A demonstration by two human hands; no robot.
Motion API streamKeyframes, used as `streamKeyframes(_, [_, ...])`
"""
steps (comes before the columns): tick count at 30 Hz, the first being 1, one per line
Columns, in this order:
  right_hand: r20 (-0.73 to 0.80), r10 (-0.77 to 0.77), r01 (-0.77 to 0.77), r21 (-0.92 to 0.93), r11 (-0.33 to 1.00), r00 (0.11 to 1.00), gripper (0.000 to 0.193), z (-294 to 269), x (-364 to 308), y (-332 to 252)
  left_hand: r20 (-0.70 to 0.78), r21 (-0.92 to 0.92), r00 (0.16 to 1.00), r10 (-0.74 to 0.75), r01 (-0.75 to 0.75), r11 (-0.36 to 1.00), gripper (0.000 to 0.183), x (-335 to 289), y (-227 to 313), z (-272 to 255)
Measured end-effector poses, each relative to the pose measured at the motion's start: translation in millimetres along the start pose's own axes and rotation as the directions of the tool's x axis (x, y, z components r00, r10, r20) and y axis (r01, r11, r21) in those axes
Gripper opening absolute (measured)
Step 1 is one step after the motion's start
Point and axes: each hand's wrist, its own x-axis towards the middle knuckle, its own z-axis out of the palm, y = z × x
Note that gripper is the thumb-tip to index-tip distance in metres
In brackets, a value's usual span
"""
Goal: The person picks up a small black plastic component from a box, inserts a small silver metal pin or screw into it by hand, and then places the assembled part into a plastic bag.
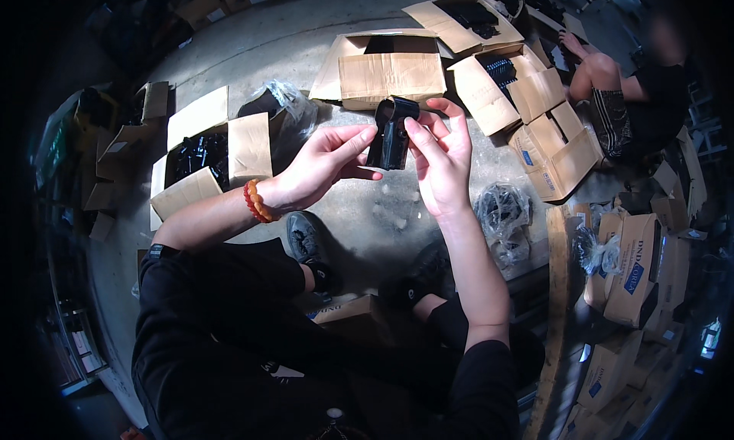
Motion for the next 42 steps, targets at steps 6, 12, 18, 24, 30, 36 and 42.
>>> streamKeyframes(6, [-0.008,-0.029,0.028,-0.062,0.998,1.0,0.038,1.8,-1.0,3.5,-0.031,0.001,1.0,-0.001,0.001,1.0,0.029,-1.8,-2.9,2.1])
streamKeyframes(12, [0.008,-0.04,0.04,-0.008,0.999,0.999,0.037,1.2,-1.1,2.3,-0.031,0.013,0.999,0.019,-0.019,1.0,0.033,-0.3,-0.6,2.8])
streamKeyframes(18, [-0.007,-0.192,0.188,-0.154,0.97,0.981,0.035,4.9,-4.0,12.4,0.019,0.043,1.0,-0.003,0.002,0.999,0.034,-3.1,-0.6,4.3])
streamKeyframes(24, [0.054,-0.451,0.414,-0.507,0.756,0.891,0.033,2.5,-4.8,28.3,0.032,0.155,0.996,0.079,-0.083,0.984,0.038,-2.1,3.2,5.5])
streamKeyframes(30, [-0.022,-0.217,0.199,-0.311,0.929,0.976,0.032,11.5,-9.3,26.3,0.028,0.153,0.998,0.049,-0.053,0.987,0.034,-0.7,-0.9,-1.7])
streamKeyframes(36, [-0.024,-0.236,0.209,-0.382,0.9,0.971,0.023,9.6,-8.3,25.8,0.074,0.172,0.997,0.026,-0.039,0.984,0.031,1.4,1.2,-3.5])
streamKeyframes(42, [-0.082,-0.347,0.28,-0.435,0.856,0.934,0.011,-34.1,17.2,-4.8,0.102,-0.008,0.984,-0.143,0.144,0.989,0.04,5.8,4.4,-6.4])
